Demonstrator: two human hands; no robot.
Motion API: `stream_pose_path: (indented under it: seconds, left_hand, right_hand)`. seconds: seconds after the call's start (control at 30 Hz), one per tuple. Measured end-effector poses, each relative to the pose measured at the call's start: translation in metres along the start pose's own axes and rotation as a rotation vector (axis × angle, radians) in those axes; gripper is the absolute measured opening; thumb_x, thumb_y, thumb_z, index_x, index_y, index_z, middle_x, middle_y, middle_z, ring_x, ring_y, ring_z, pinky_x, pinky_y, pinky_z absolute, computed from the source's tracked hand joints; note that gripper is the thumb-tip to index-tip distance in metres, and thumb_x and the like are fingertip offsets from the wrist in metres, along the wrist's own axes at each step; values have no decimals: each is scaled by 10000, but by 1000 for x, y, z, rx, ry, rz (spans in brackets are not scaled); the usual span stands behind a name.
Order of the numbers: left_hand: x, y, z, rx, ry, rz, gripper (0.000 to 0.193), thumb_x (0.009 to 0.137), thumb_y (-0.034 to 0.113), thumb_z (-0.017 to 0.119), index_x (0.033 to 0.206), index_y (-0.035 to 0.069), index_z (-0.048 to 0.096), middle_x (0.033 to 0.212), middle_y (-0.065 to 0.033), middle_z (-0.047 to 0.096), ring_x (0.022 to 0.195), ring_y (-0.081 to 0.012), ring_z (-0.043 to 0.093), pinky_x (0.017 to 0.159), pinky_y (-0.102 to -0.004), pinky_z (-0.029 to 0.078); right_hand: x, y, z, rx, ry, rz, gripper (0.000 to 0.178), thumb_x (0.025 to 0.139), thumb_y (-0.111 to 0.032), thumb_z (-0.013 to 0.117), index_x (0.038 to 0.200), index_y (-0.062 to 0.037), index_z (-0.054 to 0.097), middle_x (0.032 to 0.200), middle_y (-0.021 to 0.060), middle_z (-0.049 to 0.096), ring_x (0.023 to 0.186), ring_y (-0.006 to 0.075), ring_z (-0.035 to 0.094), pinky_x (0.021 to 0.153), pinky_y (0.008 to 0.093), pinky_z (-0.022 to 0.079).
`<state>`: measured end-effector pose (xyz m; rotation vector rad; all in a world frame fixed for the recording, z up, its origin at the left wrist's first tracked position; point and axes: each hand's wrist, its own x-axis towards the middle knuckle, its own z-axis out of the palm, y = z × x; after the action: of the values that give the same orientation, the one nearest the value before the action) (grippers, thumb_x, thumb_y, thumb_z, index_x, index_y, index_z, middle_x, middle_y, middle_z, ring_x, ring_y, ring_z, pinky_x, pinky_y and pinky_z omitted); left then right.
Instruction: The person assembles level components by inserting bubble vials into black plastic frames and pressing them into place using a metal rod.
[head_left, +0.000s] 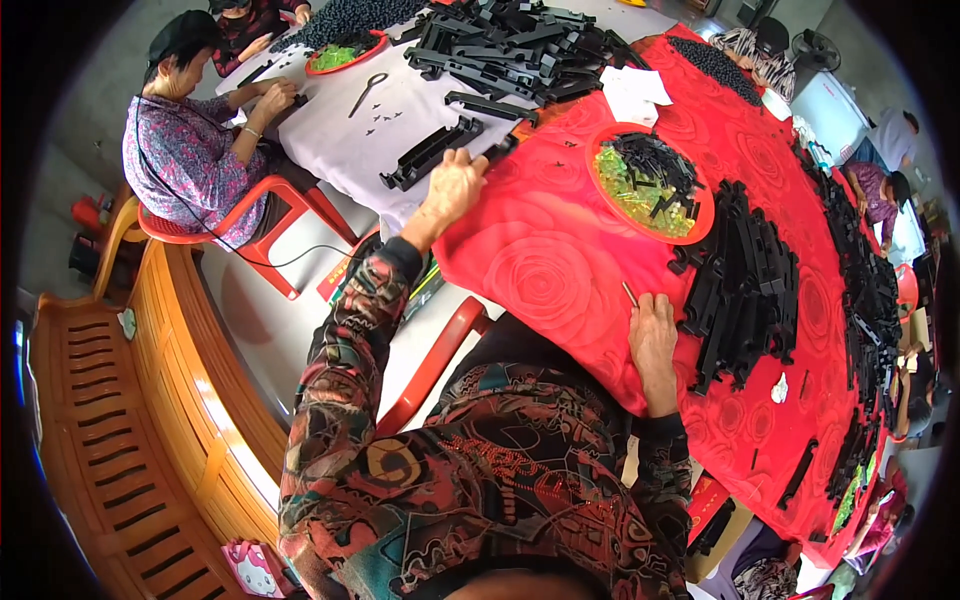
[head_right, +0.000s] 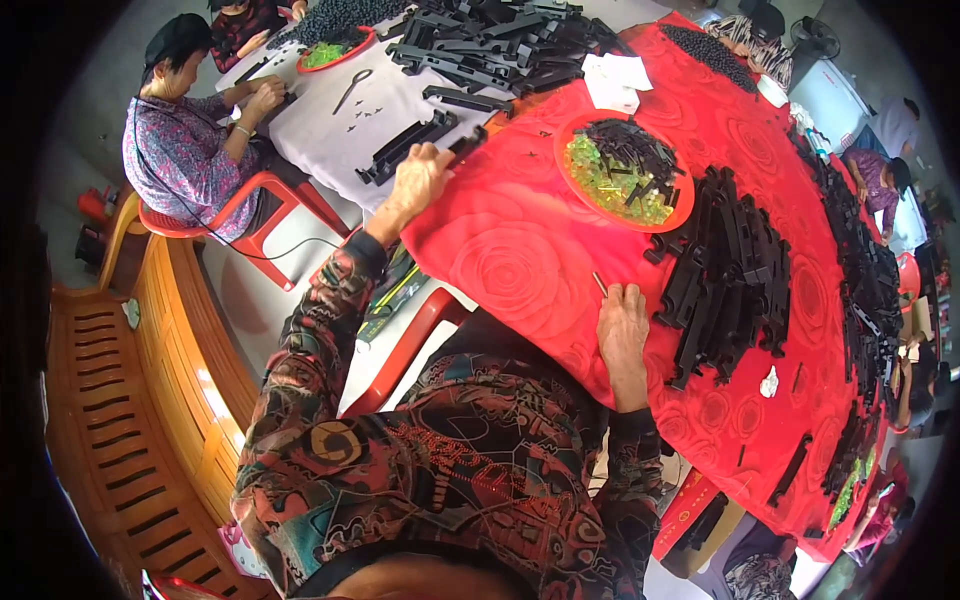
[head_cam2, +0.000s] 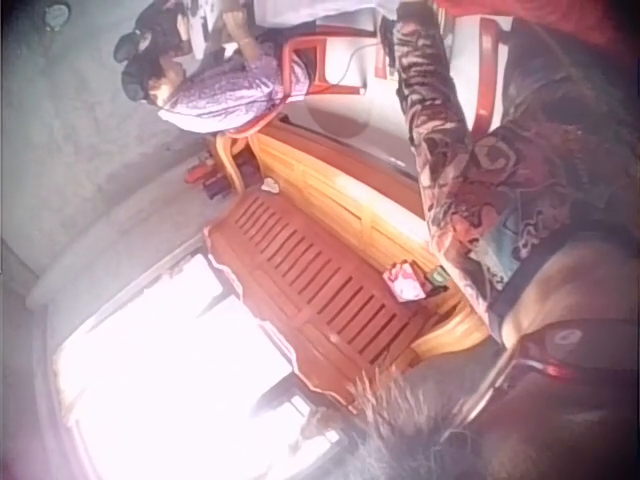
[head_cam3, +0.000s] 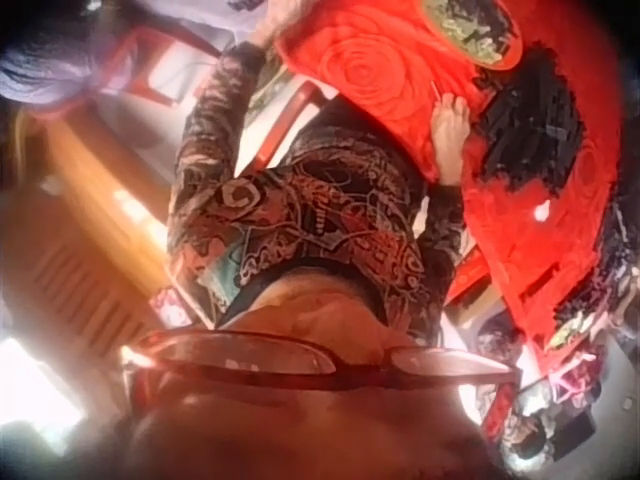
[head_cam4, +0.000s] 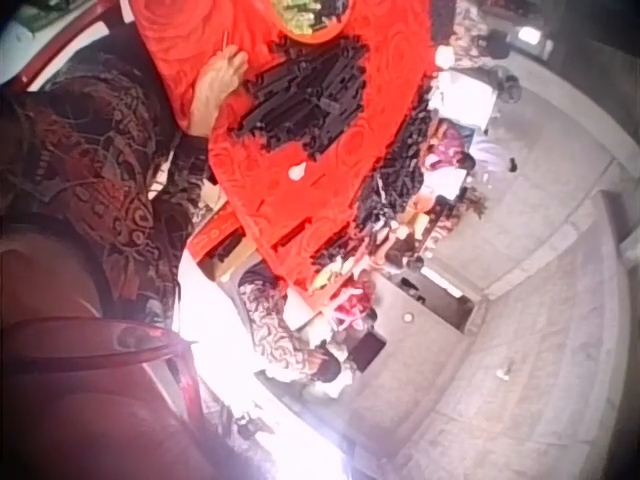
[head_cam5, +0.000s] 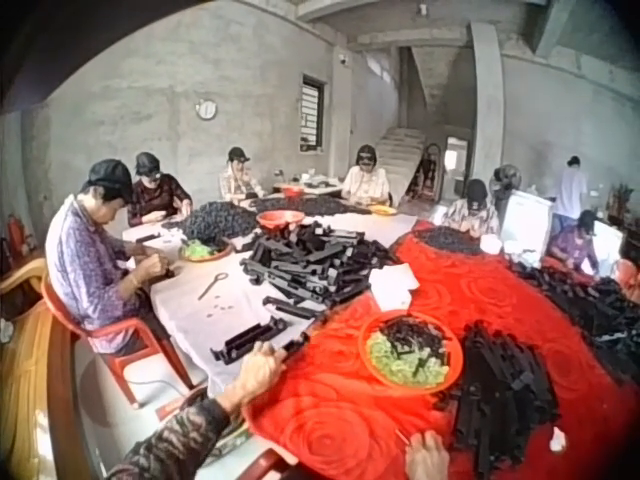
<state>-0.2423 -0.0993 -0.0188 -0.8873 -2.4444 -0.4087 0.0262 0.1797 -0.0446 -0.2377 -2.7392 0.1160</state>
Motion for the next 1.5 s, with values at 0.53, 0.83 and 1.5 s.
stream_pose_path:
  seconds: [0.53,0.83,1.5]
  left_hand:
    - [11,-36,11,428,-8,-187,713,665,513,717,1140,21,513,1140,-251,487,1058,-356,472,871,-488,372]
    - [12,-65,16,223,-276,-367,806,728,600,635,1299,69,430,1165,-223,508,1103,-380,473,868,-561,359]
    - [97,-50,47,309,-450,86,563,787,553,598,1096,82,592,1185,-124,565,1195,-360,455,956,-598,326]
  right_hand:
    - [-4,-3,3,-137,11,-21,140,792,-105,589,897,-26,542,902,144,504,864,319,544,748,403,484]
    - [-4,-5,9,-139,30,-32,196,780,-114,599,945,-21,549,926,145,504,884,320,543,753,396,485]
    - [-7,-9,3,-160,11,17,240,729,-116,638,926,-27,534,922,135,483,883,310,524,743,405,473]
